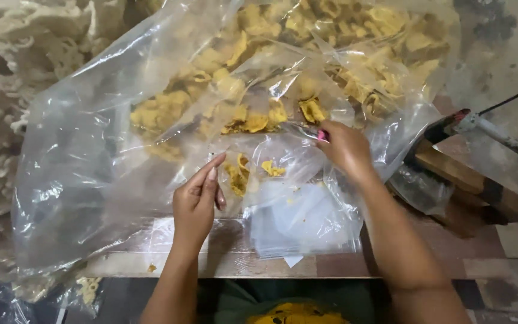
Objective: Manually picking up food items and placing them into small plastic bags for packaging.
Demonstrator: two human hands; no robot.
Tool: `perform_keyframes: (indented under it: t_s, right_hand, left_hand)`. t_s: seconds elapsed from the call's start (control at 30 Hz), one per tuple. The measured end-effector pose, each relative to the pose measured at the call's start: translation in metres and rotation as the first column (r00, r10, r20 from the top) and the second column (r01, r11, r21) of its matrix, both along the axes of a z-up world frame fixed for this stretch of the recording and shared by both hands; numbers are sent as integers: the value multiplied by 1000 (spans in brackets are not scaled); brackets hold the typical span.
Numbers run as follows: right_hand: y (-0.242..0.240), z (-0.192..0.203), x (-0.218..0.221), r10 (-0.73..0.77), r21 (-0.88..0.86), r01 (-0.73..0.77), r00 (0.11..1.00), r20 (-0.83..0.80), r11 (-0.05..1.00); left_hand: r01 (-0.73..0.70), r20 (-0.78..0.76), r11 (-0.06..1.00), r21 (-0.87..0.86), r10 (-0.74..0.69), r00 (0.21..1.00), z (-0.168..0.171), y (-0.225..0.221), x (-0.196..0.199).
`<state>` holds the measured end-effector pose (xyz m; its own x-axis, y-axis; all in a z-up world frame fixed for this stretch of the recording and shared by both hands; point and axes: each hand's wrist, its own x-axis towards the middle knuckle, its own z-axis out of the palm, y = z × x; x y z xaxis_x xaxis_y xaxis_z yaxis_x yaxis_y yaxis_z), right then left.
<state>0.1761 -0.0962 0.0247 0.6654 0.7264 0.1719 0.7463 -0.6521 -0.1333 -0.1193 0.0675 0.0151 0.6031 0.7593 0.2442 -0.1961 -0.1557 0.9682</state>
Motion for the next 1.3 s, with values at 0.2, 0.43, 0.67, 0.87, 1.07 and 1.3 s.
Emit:
perform_keyframes:
  t_s: [0.2,0.43,0.67,0.87,1.07,1.3]
  right_hand:
    - [-92,71,-47,202,401,-6,870,-449,916]
    - [-163,94,-89,290,363,-166,901,-321,917]
    - [-198,84,-93,-65,-206,52,996,-56,977]
    - [-192,107,-109,-51,-440,9,995,-83,898]
    - [-168,114,-81,-67,-461,-28,980,-187,887]
    - [-142,100,-77,98,-307,-216,929,-358,927]
  left_hand:
    - [89,14,990,105,-91,996,14,-20,31]
    - [114,-185,921,373,-47,982,18,-56,64]
    - [-27,-69,628,778,127,990,-35,-90,96]
    - [-101,4,521,847,185,983,-43,-97,109]
    - [-34,44,410,912,-15,999,-60,-104,115]
    - [-238,233,366,900,57,971,-53,-108,111]
